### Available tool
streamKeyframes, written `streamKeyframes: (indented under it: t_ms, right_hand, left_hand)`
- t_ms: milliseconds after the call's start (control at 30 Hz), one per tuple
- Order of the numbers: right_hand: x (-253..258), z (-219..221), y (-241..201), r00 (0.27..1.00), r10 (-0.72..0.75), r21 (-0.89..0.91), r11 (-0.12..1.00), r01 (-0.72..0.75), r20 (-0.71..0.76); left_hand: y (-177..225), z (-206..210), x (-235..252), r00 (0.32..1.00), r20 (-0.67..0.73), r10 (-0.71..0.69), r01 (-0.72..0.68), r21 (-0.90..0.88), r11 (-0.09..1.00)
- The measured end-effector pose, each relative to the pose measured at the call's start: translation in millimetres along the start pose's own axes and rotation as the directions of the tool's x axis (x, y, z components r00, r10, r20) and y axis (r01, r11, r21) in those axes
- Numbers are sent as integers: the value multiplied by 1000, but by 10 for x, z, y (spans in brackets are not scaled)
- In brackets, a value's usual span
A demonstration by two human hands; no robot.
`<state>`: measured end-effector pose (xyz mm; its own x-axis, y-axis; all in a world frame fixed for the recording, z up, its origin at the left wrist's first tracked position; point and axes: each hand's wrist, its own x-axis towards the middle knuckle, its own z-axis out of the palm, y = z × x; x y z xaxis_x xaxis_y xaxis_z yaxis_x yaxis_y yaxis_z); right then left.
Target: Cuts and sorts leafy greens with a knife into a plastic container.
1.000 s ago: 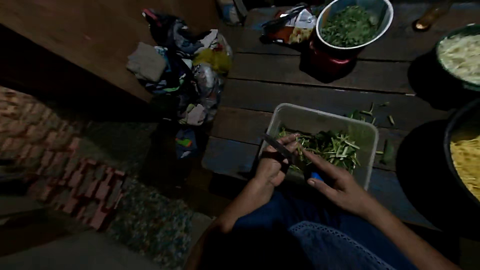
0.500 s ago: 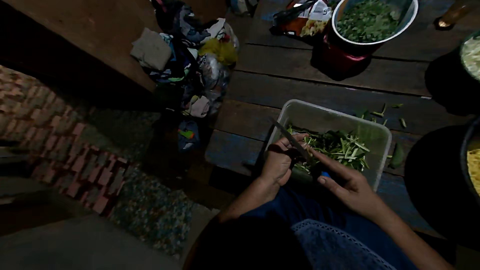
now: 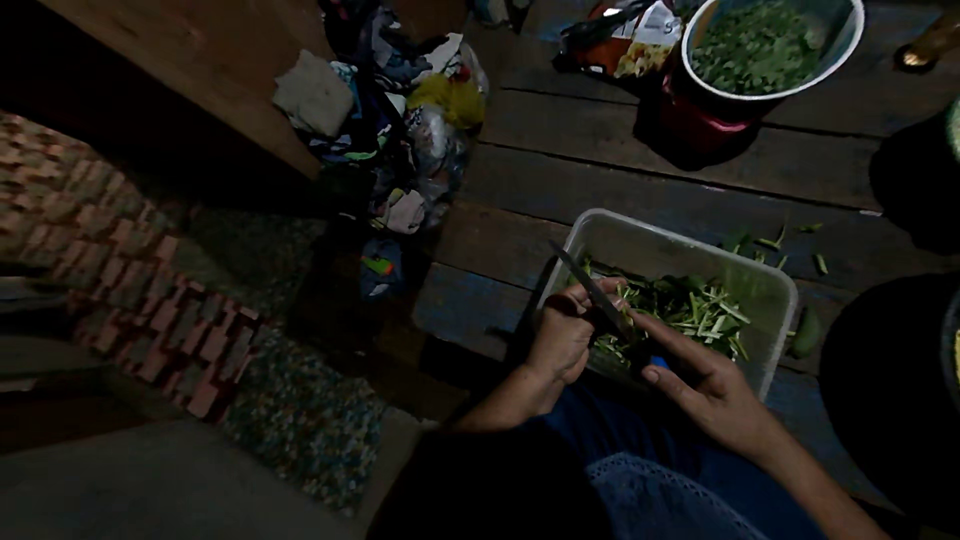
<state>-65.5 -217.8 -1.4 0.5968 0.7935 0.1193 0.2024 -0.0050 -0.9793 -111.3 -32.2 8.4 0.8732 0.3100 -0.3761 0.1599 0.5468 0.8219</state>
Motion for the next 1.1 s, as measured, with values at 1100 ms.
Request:
streamKeyframes:
  t_ms: [1100]
  right_hand:
    - [-42,41,31,993,97,-83,991,-103,-73]
  left_hand:
    - [73,-114,29,962,237,-133,119,72,990]
